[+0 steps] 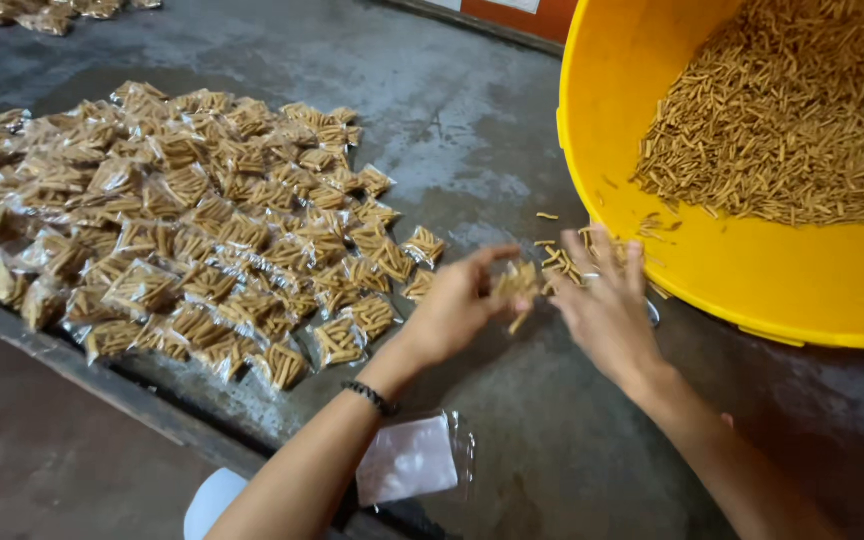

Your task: The person scoops small stick-shaped snacks from a yellow basin using a metal scoop and places them into clear plastic bags. The filled bags are then arranged in rows on a metal table. The process is repeated continuously throughout the clip.

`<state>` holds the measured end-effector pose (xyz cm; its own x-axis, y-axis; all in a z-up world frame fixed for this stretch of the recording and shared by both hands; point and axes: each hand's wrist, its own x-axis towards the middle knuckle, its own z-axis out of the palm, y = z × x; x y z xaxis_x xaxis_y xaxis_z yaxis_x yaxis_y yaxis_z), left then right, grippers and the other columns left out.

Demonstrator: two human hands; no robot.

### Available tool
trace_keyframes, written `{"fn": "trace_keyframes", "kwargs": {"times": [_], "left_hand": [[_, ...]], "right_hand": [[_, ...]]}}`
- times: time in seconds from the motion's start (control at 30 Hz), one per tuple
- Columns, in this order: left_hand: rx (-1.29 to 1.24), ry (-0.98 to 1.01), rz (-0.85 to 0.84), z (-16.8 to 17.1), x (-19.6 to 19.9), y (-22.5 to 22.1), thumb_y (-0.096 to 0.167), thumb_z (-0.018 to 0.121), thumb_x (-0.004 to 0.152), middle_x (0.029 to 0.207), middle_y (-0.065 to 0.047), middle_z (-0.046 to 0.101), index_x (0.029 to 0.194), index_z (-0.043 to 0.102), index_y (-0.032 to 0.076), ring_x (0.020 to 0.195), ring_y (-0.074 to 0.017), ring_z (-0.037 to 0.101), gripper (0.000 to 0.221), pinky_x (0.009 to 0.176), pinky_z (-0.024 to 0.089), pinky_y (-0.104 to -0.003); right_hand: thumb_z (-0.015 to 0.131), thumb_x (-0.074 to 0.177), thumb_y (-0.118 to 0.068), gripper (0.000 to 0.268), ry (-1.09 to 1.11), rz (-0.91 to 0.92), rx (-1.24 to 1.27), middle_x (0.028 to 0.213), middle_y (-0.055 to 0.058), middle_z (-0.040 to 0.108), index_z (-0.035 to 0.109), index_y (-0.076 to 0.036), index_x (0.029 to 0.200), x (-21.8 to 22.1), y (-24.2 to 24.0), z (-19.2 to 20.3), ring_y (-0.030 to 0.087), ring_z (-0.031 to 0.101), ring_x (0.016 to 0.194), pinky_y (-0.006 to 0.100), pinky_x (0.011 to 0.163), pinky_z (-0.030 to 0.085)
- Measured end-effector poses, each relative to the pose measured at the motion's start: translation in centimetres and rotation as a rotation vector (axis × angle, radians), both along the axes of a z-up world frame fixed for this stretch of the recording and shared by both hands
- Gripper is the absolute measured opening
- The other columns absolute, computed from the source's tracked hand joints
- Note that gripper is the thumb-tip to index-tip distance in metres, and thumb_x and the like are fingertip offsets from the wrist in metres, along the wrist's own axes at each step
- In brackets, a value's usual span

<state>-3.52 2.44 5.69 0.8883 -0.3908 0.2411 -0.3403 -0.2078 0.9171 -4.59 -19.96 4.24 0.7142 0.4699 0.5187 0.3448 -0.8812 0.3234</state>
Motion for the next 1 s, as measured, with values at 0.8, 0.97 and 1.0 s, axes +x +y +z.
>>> {"fn": "trace_keyframes", "kwargs": {"times": [0.8, 0.97, 1.0], "left_hand": [[0.050, 0.362, -0.300, -3.0, -0.1, -2.4, 0.013, 0.075, 0.076, 0.064, -0.015, 0.067, 0.096, 0.071, 0.001, 0.055, -0.0171, 0.066, 0.024, 0.050, 0.059, -0.028], [0.001, 0.375, -0.292, -2.9, -0.3, -2.5, 0.014, 0.075, 0.077, 0.067, -0.017, 0.068, 0.098, 0.070, 0.001, 0.061, -0.0167, 0.065, 0.024, 0.054, 0.060, -0.026], [-0.002, 0.358, -0.287, -2.9, -0.3, -2.6, 0.016, 0.075, 0.078, 0.066, -0.015, 0.068, 0.097, 0.071, 0.003, 0.061, -0.0165, 0.065, 0.023, 0.054, 0.060, -0.026]], "right_hand": [[0.053, 0.097, 0.000, 0.017, 0.240, 0.393, 1.374, 0.090, 0.013, 0.063, 0.064, 0.005, 0.108, -5.1, 3.2, -0.2, 0.013, 0.060, 0.066, 0.028, 0.066, 0.054], [0.053, 0.097, -0.002, 0.015, 0.117, 0.395, 1.182, 0.105, 0.013, 0.062, 0.065, 0.003, 0.104, -5.0, 3.2, 0.4, 0.021, 0.057, 0.099, 0.031, 0.091, 0.043], [0.054, 0.096, -0.003, 0.014, 0.147, 0.415, 1.184, 0.105, 0.012, 0.062, 0.065, 0.002, 0.103, -5.0, 3.2, 0.3, 0.020, 0.056, 0.101, 0.032, 0.094, 0.042]]}}
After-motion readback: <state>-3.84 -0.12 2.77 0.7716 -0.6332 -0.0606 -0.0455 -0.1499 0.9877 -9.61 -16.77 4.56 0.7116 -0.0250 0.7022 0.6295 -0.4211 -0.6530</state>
